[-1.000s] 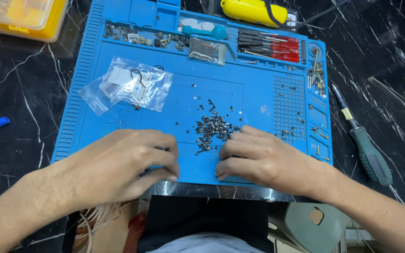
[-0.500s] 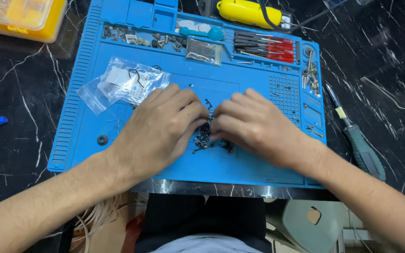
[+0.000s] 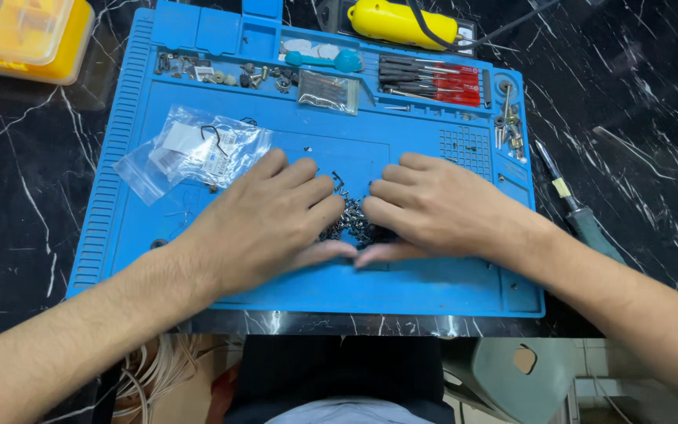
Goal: The person sorts a pile of small screws and fasteners on a blue work mat, using tweezers to pick up and arrange them into designated slots. They also handle a small plastic bag and a soldering iron during the process.
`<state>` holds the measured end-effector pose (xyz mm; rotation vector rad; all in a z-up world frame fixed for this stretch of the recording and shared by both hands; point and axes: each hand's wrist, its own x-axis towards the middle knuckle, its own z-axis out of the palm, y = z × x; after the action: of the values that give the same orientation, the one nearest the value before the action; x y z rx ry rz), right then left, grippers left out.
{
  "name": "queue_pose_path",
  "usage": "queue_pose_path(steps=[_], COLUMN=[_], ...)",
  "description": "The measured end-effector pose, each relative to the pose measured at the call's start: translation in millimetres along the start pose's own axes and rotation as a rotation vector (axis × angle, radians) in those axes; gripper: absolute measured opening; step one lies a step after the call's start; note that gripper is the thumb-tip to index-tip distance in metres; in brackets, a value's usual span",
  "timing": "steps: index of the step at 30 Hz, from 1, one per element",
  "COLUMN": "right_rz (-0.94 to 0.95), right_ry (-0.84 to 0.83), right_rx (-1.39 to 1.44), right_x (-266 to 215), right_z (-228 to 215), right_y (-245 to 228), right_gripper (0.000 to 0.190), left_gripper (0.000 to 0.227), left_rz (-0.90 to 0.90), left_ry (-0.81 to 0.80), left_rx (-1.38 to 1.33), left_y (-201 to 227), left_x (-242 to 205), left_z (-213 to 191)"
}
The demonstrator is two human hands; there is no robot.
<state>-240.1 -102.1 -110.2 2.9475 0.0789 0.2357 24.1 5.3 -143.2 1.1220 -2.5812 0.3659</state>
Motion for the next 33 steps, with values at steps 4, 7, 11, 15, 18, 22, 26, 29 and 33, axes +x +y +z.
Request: queue_pose_path(steps=[4,7,11,15,18,22,26,29,33], right_rz=[-0.051,-0.015,0.063,0.053,0.056,0.073,0.152,0.191,0.195], right_ry=[0.035,0.069,-0.058,-0.185,-0.094,-0.017,-0.047,-0.200,-0.218], right_rx=[-0.098,0.037,0.187,0.206,0.177,0.193,0.339,0.367,0.356], right_x=[17.5,26.3,20.7,10.0,17.8,25.0,21.9,14.2,17.1], right_z=[11.5,8.4,-12.6,-6.0,1.3,8.3,-13.2,-19.0,-13.6], right_y=[25.7,36.6,29.8,19.6,31.9,52.1,51.8,39.3,39.1], right_gripper=[0.051,0.048,0.070,0.085,0.067,0.056,0.063,0.076,0.076], left_gripper=[0.047,0.041,0.046,0.071,0.063,0.046,0.044,0.054,0.064], left_rz=[0.007,-0.074,-0.127,-0.053,-0.064,-0.061,-0.158,-0.174,-0.237], left_ry=[0.019,0.071,0.007,-0.164,-0.067,-0.035,-0.043,-0.163,-0.421], left_rx=[0.161,0.026,-0.321,-0.274,-0.308,-0.286,-0.445,-0.489,-0.553], left_y=[-24.9,-33.1,-28.0,-18.9,-22.7,-35.9,-41.8,-44.2,-58.5], left_x=[7.9,8.1,-0.5,-6.3,4.1,11.2,5.4,-5.6,-13.6], left_z=[3.1,-3.2,-24.7,-19.0,-8.6,-5.3,-24.2,-33.4,-49.4])
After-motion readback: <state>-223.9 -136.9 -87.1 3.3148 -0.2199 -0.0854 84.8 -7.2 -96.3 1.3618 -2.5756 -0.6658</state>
